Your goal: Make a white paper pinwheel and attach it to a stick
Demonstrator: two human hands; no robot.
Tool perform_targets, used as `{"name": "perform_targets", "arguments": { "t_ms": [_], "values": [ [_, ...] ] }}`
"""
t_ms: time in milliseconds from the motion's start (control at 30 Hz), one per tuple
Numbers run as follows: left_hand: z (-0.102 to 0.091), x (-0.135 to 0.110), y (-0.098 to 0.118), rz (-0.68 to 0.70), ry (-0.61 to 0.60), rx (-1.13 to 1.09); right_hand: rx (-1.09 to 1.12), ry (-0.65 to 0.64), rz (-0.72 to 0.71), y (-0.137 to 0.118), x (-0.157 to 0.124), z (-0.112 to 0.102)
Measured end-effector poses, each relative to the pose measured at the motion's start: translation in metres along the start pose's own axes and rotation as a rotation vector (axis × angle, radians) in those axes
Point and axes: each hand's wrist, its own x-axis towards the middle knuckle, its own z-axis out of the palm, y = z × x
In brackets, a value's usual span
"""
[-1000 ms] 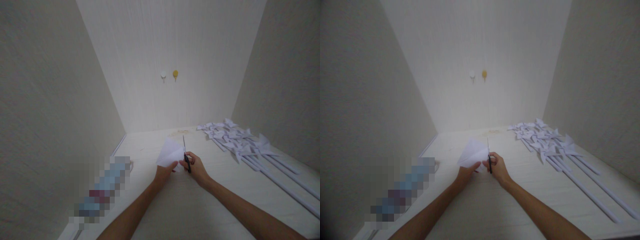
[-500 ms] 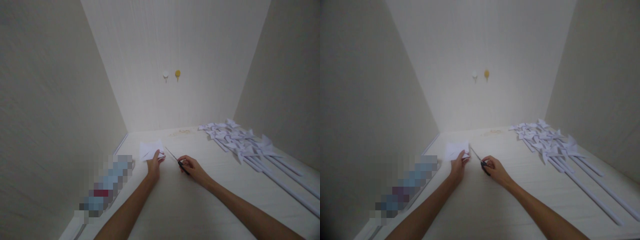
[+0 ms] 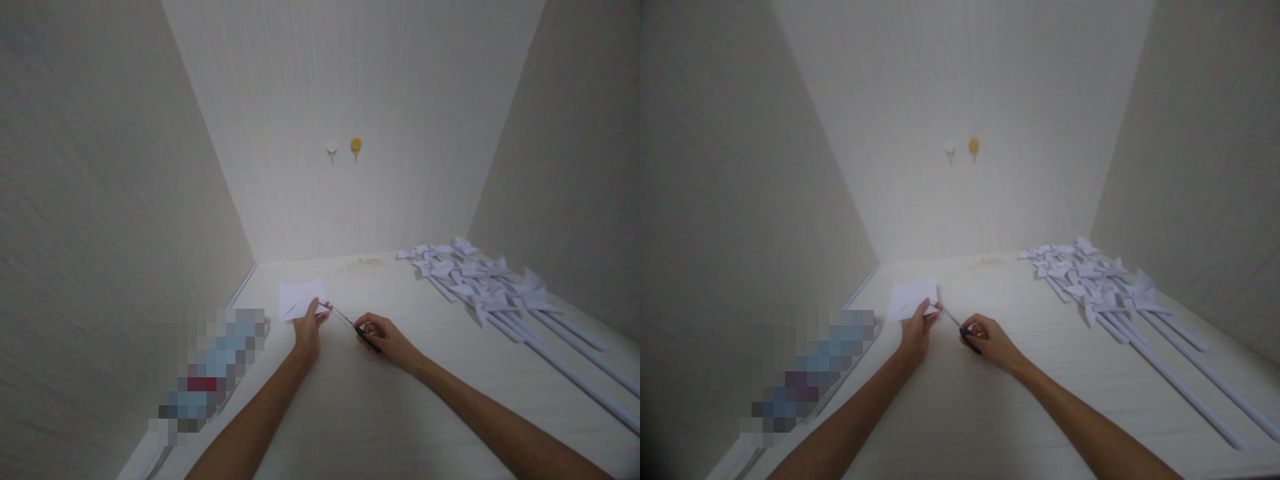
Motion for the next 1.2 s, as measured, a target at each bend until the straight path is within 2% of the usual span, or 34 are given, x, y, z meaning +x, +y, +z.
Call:
{"name": "perform_targets", "arguments": {
  "t_ms": [900, 1200],
  "values": [
    [0.000, 0.003, -0.003, -0.032, 0.028, 0.009, -0.044, -0.035, -0.026, 0.015, 0.004, -0.002],
    [0.000, 0.000, -0.001, -0.027, 0.010, 0.006, -0.063, -0.035, -0.028, 0.013, 0.003, -0.001]
  ]
}}
